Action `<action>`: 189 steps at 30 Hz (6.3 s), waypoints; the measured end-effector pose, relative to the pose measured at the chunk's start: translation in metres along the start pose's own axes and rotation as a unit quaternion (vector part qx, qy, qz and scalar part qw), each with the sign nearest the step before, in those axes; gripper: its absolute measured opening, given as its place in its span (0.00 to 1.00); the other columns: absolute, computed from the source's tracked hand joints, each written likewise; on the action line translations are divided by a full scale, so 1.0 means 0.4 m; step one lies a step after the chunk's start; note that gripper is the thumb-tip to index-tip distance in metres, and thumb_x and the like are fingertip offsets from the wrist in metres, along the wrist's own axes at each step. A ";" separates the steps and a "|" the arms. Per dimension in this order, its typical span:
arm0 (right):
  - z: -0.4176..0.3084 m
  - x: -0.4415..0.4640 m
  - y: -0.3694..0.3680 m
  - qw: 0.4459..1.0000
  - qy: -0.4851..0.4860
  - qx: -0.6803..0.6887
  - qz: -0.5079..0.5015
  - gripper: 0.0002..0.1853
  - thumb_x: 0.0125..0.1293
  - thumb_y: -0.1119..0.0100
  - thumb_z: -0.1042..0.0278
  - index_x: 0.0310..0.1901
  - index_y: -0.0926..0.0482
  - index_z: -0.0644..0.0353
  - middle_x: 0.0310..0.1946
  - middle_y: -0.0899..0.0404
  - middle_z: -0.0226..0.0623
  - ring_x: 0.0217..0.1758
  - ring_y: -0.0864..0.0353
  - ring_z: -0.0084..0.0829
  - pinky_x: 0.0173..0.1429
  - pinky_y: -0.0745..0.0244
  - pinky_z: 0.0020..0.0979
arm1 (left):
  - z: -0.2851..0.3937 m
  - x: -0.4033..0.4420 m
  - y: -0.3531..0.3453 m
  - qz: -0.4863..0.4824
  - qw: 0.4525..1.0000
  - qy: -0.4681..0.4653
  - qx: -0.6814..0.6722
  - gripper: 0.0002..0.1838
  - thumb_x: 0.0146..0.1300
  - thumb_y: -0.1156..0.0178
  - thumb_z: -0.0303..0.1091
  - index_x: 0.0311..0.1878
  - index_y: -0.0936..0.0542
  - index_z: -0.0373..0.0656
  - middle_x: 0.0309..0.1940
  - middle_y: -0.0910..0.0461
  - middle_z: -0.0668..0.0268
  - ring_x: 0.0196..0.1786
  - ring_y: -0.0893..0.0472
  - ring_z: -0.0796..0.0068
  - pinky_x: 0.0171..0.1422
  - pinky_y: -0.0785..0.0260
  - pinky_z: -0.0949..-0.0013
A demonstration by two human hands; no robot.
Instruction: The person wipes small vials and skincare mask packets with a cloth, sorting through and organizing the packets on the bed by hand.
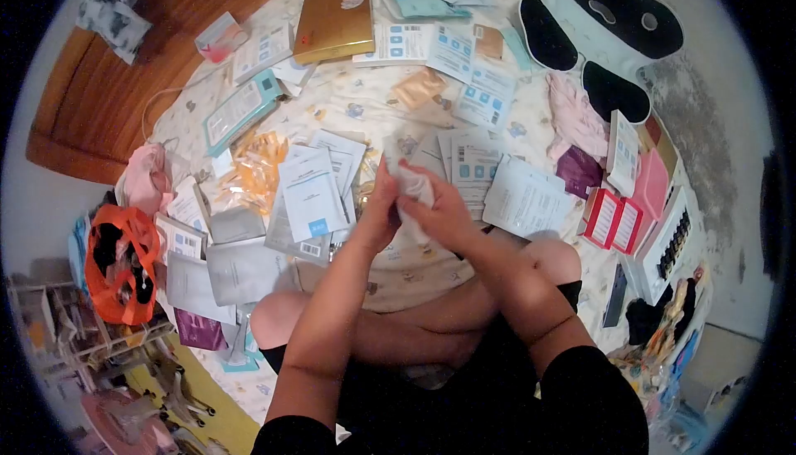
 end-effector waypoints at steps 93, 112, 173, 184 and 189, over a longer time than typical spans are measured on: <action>0.117 0.033 0.182 0.845 -0.209 -0.492 -0.008 0.40 0.48 0.36 0.58 0.61 0.46 0.57 0.41 0.25 0.47 0.44 0.24 0.45 0.46 0.29 0.42 | 0.325 -0.105 0.151 0.352 0.820 -0.276 0.357 0.24 0.57 0.52 0.17 0.59 0.38 0.37 0.59 0.39 0.57 0.61 0.38 0.66 0.64 0.47 0.69; -0.021 0.037 0.062 0.995 0.010 -0.091 -0.033 0.30 0.49 0.41 0.70 0.56 0.38 0.55 0.43 0.25 0.51 0.46 0.25 0.51 0.49 0.30 0.40 | -0.010 -0.018 -0.042 0.040 0.997 0.043 0.057 0.32 0.64 0.57 0.57 0.66 0.45 0.51 0.61 0.37 0.60 0.60 0.34 0.62 0.61 0.40 0.63; -0.126 -0.103 -0.080 0.907 0.343 -0.243 -0.010 0.28 0.51 0.42 0.70 0.57 0.34 0.50 0.63 0.41 0.42 0.67 0.44 0.44 0.65 0.52 0.51 | 0.011 -0.038 -0.108 -0.054 0.982 0.055 -0.171 0.29 0.62 0.53 0.52 0.63 0.42 0.50 0.56 0.33 0.63 0.57 0.31 0.64 0.58 0.36 0.60; -0.118 -0.043 -0.005 0.895 0.280 -0.339 0.076 0.26 0.51 0.46 0.74 0.56 0.34 0.52 0.61 0.38 0.39 0.65 0.40 0.42 0.63 0.48 0.48 | 0.008 -0.078 -0.083 -0.025 0.979 0.084 -0.184 0.26 0.62 0.48 0.44 0.61 0.38 0.47 0.55 0.32 0.65 0.55 0.30 0.68 0.56 0.35 0.64; -0.018 0.047 0.119 0.939 0.097 -0.317 0.095 0.24 0.55 0.45 0.70 0.55 0.34 0.56 0.56 0.33 0.42 0.57 0.32 0.45 0.57 0.36 0.43 | 0.006 -0.094 -0.096 0.062 0.979 0.191 0.022 0.23 0.57 0.43 0.33 0.57 0.33 0.46 0.50 0.28 0.65 0.52 0.28 0.67 0.56 0.34 0.62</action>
Point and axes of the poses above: each hand's wrist, its own x-axis towards the middle knuckle, its own y-axis out of the back of the hand, z = x × y, the point moved 9 cm from there along x, towards the middle knuckle
